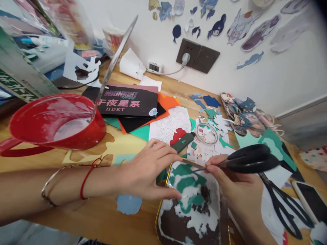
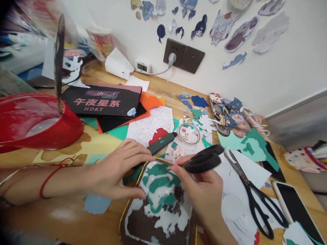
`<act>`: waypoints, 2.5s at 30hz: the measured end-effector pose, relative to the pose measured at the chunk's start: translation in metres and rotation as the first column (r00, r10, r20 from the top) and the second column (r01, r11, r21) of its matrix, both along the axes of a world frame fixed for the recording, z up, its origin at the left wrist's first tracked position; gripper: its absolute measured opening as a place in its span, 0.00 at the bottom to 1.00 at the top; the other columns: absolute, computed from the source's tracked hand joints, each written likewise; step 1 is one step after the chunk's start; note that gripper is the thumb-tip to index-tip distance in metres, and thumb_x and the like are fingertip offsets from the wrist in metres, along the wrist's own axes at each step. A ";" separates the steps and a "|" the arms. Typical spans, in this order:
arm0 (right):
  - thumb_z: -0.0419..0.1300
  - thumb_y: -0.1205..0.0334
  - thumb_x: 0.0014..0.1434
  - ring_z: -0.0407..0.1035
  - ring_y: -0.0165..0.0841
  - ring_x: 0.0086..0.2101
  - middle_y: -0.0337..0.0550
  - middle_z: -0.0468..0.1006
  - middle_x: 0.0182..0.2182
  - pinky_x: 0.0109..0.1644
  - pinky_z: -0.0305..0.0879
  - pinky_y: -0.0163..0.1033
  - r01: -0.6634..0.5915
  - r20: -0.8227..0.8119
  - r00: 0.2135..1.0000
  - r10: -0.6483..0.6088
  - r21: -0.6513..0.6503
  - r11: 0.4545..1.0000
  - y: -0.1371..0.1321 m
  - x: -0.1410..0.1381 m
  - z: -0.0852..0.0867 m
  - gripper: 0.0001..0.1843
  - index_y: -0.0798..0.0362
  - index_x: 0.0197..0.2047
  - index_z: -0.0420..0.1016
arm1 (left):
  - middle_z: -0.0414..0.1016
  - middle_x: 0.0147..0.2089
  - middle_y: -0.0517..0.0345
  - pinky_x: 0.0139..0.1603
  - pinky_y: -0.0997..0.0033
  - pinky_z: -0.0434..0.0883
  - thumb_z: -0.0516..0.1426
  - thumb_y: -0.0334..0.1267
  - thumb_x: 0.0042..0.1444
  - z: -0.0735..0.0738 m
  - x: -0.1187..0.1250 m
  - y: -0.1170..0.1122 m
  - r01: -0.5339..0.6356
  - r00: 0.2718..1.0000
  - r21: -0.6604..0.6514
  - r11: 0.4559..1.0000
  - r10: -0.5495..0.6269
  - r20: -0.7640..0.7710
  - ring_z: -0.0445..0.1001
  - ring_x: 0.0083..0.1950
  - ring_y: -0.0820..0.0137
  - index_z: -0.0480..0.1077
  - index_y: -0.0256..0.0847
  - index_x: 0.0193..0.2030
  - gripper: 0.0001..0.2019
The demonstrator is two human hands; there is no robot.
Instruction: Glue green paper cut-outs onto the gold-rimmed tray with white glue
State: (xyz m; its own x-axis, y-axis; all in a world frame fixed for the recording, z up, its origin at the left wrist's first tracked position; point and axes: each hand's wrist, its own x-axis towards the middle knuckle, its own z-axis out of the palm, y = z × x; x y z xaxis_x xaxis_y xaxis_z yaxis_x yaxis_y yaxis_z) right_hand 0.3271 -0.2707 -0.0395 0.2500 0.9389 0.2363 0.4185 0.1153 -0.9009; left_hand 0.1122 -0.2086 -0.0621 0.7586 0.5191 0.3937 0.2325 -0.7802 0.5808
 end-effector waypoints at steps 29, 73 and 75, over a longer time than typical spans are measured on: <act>0.61 0.54 0.54 0.69 0.38 0.30 0.41 0.75 0.27 0.36 0.66 0.47 -0.064 0.311 0.946 0.090 -0.091 0.994 0.001 0.005 -0.004 0.09 0.48 0.28 0.72 | 0.50 0.67 0.41 0.68 0.45 0.32 0.61 0.69 0.28 -0.009 -0.004 -0.007 0.200 0.968 -0.033 0.979 -0.202 -0.148 0.41 0.69 0.49 0.44 0.35 0.67 0.63; 0.65 0.55 0.50 0.72 0.35 0.33 0.42 0.77 0.29 0.41 0.71 0.35 0.314 -0.055 0.950 -0.309 0.141 0.939 0.005 0.017 0.017 0.10 0.53 0.28 0.76 | 0.62 0.59 0.44 0.65 0.52 0.58 0.49 0.32 0.57 -0.006 0.000 -0.006 0.053 0.987 0.197 0.979 -0.082 0.139 0.62 0.61 0.64 0.49 0.41 0.64 0.27; 0.66 0.53 0.47 0.72 0.36 0.33 0.41 0.77 0.29 0.40 0.72 0.34 0.305 -0.077 0.952 -0.297 0.144 0.941 0.010 0.023 0.020 0.11 0.52 0.27 0.76 | 0.68 0.50 0.48 0.56 0.65 0.70 0.47 0.28 0.57 -0.001 0.003 -0.008 -0.011 0.969 0.231 0.973 -0.047 0.245 0.68 0.52 0.67 0.53 0.42 0.62 0.25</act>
State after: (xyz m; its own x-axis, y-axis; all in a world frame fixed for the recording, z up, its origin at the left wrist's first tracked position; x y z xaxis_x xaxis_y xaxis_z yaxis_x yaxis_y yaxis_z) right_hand 0.3499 -0.2605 -0.0194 0.5316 0.7717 0.3492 0.4068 0.1291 -0.9044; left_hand 0.1148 -0.2163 -0.0635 0.6310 0.3801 0.6763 0.0893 -0.9016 0.4233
